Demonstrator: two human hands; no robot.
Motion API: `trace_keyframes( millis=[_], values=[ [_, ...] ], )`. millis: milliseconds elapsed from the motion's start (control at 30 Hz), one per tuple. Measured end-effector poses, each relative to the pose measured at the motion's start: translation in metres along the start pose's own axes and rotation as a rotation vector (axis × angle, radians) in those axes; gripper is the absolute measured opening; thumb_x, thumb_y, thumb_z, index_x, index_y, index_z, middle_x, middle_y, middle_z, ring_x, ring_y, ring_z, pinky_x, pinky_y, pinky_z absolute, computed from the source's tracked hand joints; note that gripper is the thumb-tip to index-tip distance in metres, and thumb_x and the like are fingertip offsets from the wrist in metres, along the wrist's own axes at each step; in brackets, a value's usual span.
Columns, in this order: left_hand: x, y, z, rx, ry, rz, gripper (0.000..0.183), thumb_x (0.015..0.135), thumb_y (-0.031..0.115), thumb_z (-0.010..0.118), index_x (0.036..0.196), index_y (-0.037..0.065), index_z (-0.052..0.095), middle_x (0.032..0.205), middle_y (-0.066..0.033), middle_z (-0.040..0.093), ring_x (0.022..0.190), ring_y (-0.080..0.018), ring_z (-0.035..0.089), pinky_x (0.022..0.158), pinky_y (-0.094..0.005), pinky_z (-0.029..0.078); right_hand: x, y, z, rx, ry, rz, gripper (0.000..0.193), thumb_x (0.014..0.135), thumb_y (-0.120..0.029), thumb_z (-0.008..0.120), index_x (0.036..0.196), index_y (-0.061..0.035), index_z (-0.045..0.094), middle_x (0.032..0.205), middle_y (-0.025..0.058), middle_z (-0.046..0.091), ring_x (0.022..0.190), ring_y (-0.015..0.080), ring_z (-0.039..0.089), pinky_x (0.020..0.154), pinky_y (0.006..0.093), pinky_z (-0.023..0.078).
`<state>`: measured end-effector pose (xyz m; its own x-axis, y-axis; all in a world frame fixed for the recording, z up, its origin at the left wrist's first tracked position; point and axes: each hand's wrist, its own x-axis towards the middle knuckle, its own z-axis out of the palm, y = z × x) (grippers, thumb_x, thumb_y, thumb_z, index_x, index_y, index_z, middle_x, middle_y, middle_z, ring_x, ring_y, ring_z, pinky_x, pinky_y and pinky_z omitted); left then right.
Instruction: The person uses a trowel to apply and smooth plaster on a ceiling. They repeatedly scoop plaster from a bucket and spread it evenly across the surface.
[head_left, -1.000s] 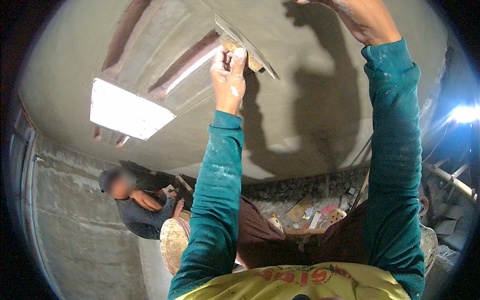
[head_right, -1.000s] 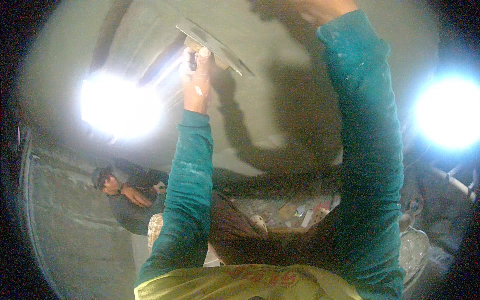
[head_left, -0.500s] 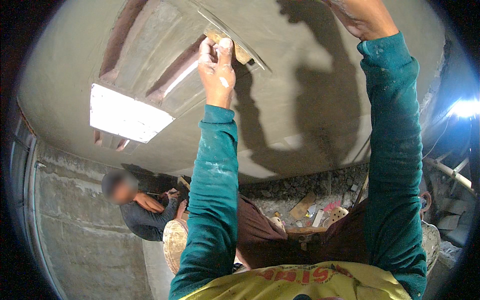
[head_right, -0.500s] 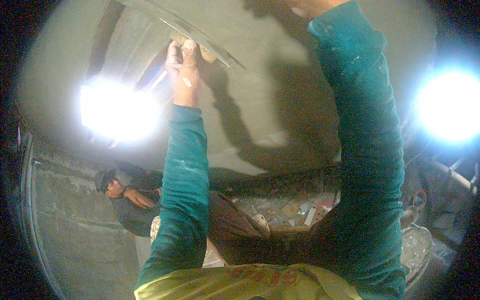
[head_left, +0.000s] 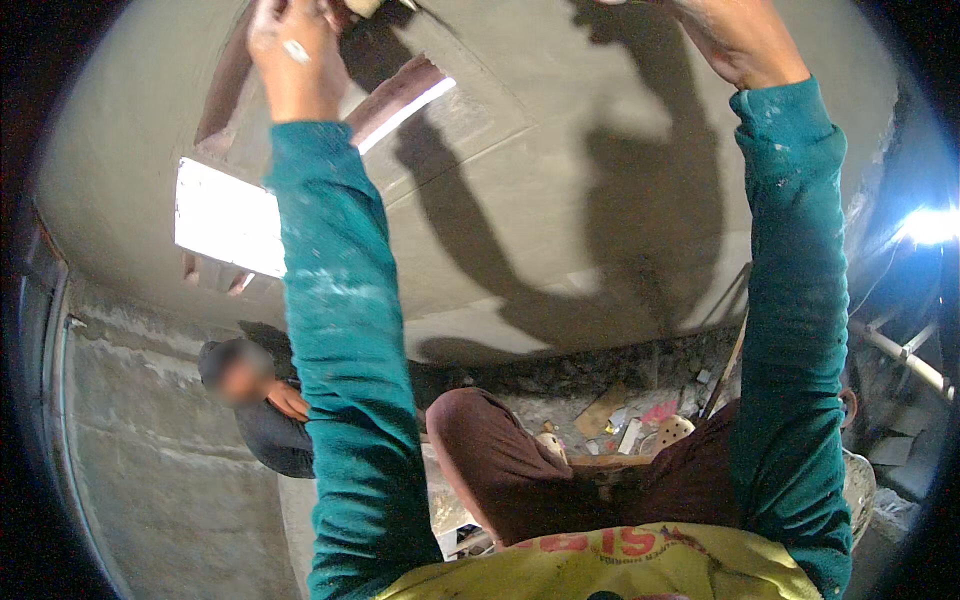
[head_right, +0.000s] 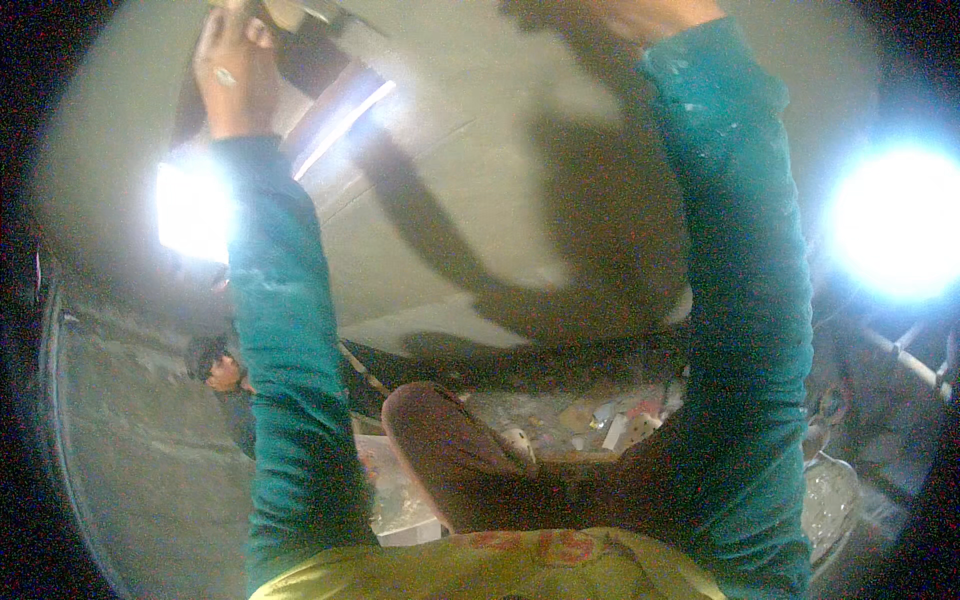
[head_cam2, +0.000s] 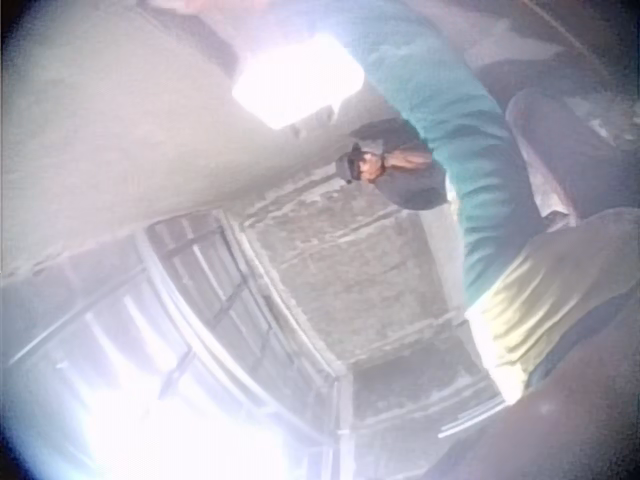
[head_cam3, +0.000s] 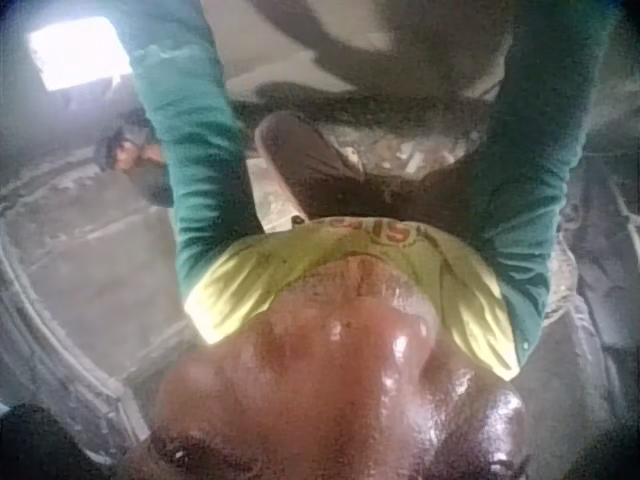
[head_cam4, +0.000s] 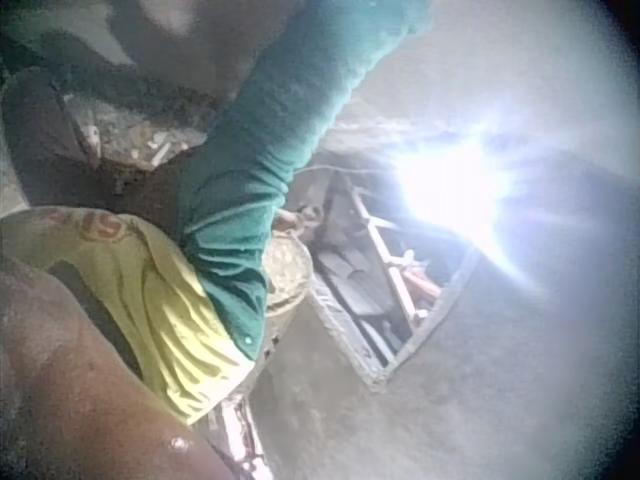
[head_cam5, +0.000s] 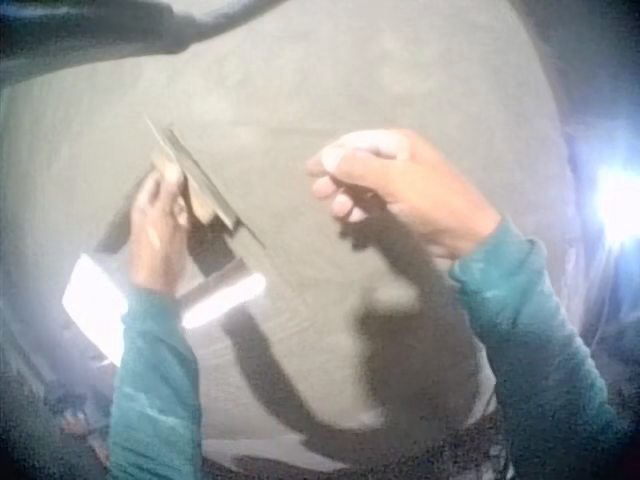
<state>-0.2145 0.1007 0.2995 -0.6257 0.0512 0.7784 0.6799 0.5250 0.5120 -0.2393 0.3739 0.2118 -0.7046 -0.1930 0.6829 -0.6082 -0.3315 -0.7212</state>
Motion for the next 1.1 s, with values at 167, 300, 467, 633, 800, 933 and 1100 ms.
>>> trace_keyframes(
  millis=[167,300,467,633,800,933,1100],
  values=[
    [0.029,0.038,-0.011,0.031,0.078,0.28,0.075,0.102,0.047,0.059,0.152,-0.004,0.038,0.147,-0.0253,0.051,0.139,-0.0377,0.047,0.117,-0.0472,0.039,-0.003,-0.009,0.014,-0.033,0.098,0.139,0.029,0.105,-0.025,0.058,0.113,0.0011,0.067,0.092,0.0076,0.068,0.077,0.0151,0.065,0.068,0.0325,0.059],
    [0.038,0.066,-0.077,-0.262,-0.27,0.032,0.074,0.1,0.049,0.062,0.15,-0.002,0.041,0.13,-0.0169,0.062,0.119,-0.0233,0.062,0.103,-0.0397,0.054,0.002,0.008,0.011,-0.014,0.036,0.115,0.031,0.104,-0.026,0.059,0.112,0.0031,0.067,0.094,0.01,0.071,0.079,0.018,0.069,0.074,0.0362,0.062],
    [-0.128,-0.022,-0.005,-0.021,0.216,-0.071,0.025,0.097,0.017,0.072,0.113,0.002,0.061,0.098,-0.0019,0.064,0.089,-0.01,0.059,0.08,-0.026,0.049,0.003,0.013,0.015,0.004,0.057,0.146,0.027,0.103,-0.024,0.061,0.11,0.0015,0.067,0.093,0.0097,0.071,0.081,0.0194,0.07,0.076,0.0389,0.062],
    [-0.227,-0.074,0.013,-0.637,0.153,-0.544,0.029,0.1,0.012,0.066,0.125,0.005,0.054,0.111,-0.0035,0.065,0.1,-0.0139,0.063,0.089,-0.0314,0.052,0.012,0.065,0.003,-0.253,-0.201,0.104,0.038,0.105,-0.035,0.058,0.124,-0.0042,0.069,0.107,-0.0005,0.072,0.087,0.005,0.062,0.079,0.0217,0.049],
    [-0.239,-0.051,0.021,-1.137,0.101,-0.624,0.034,0.103,0.012,0.061,0.135,0.007,0.049,0.126,-0.0061,0.063,0.114,-0.0201,0.065,0.098,-0.038,0.054,-0.035,0.116,0.021,-0.178,-0.563,0.511,0.028,0.104,-0.026,0.06,0.119,-0.0043,0.07,0.093,-0.001,0.075,0.073,0.0068,0.065,0.074,0.0238,0.053],
    [-0.255,-0.059,0.016,-1.313,0.0,-0.681,0.041,0.104,0.015,0.061,0.14,0.007,0.045,0.133,-0.0081,0.061,0.122,-0.0198,0.061,0.104,-0.0395,0.051,-0.134,0.163,0.027,0.213,-0.588,0.97,0.042,0.103,-0.028,0.061,0.134,0.0001,0.06,0.114,0.0149,0.072,0.099,0.0229,0.071,0.081,0.0362,0.059],
    [-0.27,-0.073,0.021,-1.361,-0.102,-0.708,0.038,0.104,0.017,0.061,0.139,0.008,0.051,0.127,-0.0072,0.065,0.117,-0.019,0.063,0.098,-0.0373,0.053,-0.189,0.177,0.05,0.521,-0.55,1.156,0.046,0.1,-0.022,0.067,0.139,-0.0008,0.056,0.131,0.0126,0.066,0.119,0.0218,0.065,0.104,0.0346,0.052]
  ],
)
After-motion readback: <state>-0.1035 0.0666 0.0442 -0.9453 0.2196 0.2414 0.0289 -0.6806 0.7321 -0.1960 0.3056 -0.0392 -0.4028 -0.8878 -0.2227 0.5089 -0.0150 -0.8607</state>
